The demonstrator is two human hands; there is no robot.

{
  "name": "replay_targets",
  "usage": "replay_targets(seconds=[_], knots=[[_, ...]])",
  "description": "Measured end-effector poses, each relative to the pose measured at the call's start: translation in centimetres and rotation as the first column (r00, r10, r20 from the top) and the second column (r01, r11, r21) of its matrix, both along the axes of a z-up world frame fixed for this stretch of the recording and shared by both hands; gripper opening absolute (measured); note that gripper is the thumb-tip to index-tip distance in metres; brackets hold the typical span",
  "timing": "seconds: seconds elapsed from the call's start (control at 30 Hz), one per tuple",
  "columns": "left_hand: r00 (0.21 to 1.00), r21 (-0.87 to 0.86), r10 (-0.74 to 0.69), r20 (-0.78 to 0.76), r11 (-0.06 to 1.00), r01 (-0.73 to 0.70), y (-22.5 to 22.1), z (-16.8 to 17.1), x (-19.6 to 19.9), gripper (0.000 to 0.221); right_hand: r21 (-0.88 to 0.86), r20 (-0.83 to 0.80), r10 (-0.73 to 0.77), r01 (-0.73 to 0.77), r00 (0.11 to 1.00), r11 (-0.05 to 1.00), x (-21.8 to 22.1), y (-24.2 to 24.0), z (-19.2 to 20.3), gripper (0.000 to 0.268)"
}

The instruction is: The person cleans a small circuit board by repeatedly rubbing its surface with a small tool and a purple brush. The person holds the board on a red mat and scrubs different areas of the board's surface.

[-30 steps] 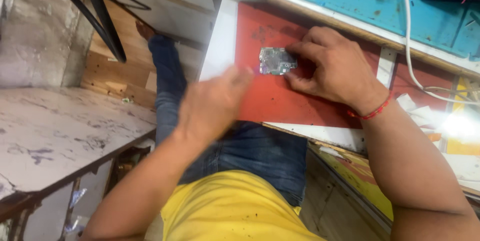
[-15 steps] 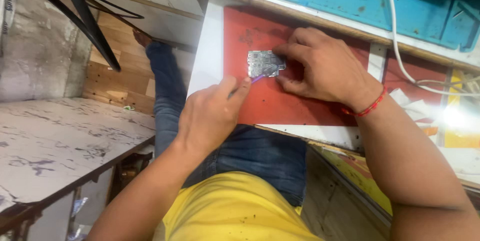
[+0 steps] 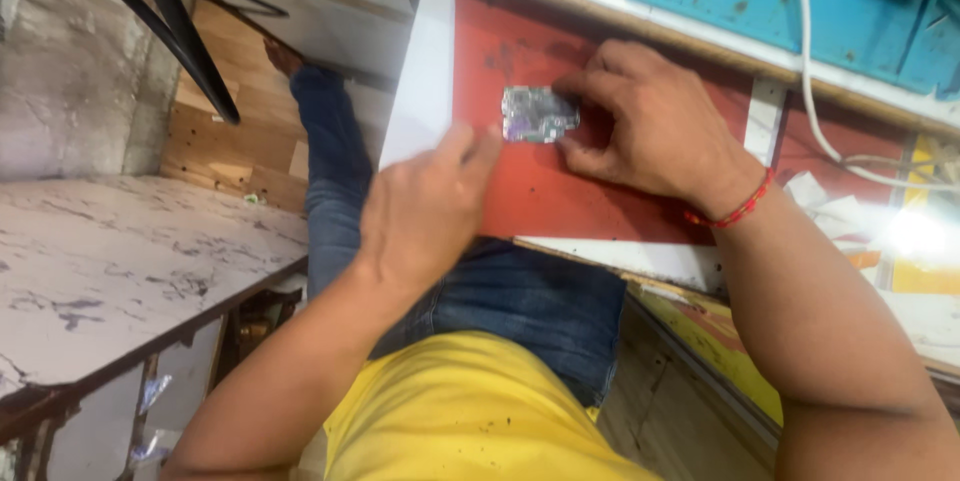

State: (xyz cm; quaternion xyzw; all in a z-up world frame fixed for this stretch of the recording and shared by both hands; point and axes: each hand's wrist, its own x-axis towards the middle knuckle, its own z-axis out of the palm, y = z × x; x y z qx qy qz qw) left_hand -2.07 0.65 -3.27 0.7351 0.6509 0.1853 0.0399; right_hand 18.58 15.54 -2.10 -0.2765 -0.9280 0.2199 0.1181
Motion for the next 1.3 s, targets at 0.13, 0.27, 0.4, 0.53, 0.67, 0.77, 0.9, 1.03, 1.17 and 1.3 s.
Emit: replay_targets(seconds=[0.13,0.27,0.4,0.53,0.67,0.77,0.9,1.03,1.17,1.3], knots=[[1.0,0.033,-0.004,-0.03,0.999,0.005,-0.6,0.8,0.5,0.032,0.006,-0.009,-0.006,0.006,1.0,1.0,-0.2,-0.3,0.1,0.038],[0.997,0.029,0.037,-0.07,0.999,-0.035,0.4,2.2,1.0,0.033,-0.004,-0.025,0.009,-0.009,1.0,1.0,-0.2,0.1,0.1,0.041],[0.988,-0.031,0.019,-0.15,0.999,-0.024,0.9,2.9,1.8,0.032,0.0,-0.036,0.011,-0.011,0.999,1.0,0.1,-0.1,-0.2,0.041],[0.999,-0.045,0.003,-0.034,0.999,-0.004,0.8,3.0,1.7,0.028,0.019,-0.07,0.018,-0.017,0.997,1.0,0.1,0.6,-0.4,0.042],[0.998,-0.004,-0.011,0.06,1.0,0.011,-0.3,1.1,1.2,0.023,0.003,-0.029,0.007,-0.007,1.0,1.0,0.1,0.0,-0.3,0.042],[1.0,-0.002,-0.003,0.02,1.0,0.003,1.1,0.4,-0.1,0.023,-0.027,-0.086,0.018,-0.02,0.996,0.999,-0.4,1.2,0.5,0.04],[0.988,0.024,-0.136,0.067,0.991,0.135,-0.4,0.6,-0.9,0.025,-0.054,-0.087,0.022,-0.027,0.996,0.998,0.0,-0.5,-0.3,0.042],[0.997,0.079,-0.064,0.036,0.995,0.061,0.8,1.2,-1.9,0.025,-0.06,-0.056,0.024,-0.028,0.998,0.998,-0.3,1.1,0.6,0.042],[0.997,0.026,-0.076,-0.002,0.997,0.076,0.0,-0.3,-2.1,0.02,-0.111,-0.061,0.123,-0.129,0.991,0.985,0.4,0.9,0.6,0.041],[0.975,0.116,-0.221,0.026,0.969,0.217,0.0,-0.7,-2.5,0.022,-0.128,-0.092,0.083,-0.094,0.992,0.987,0.6,0.8,0.5,0.035]])
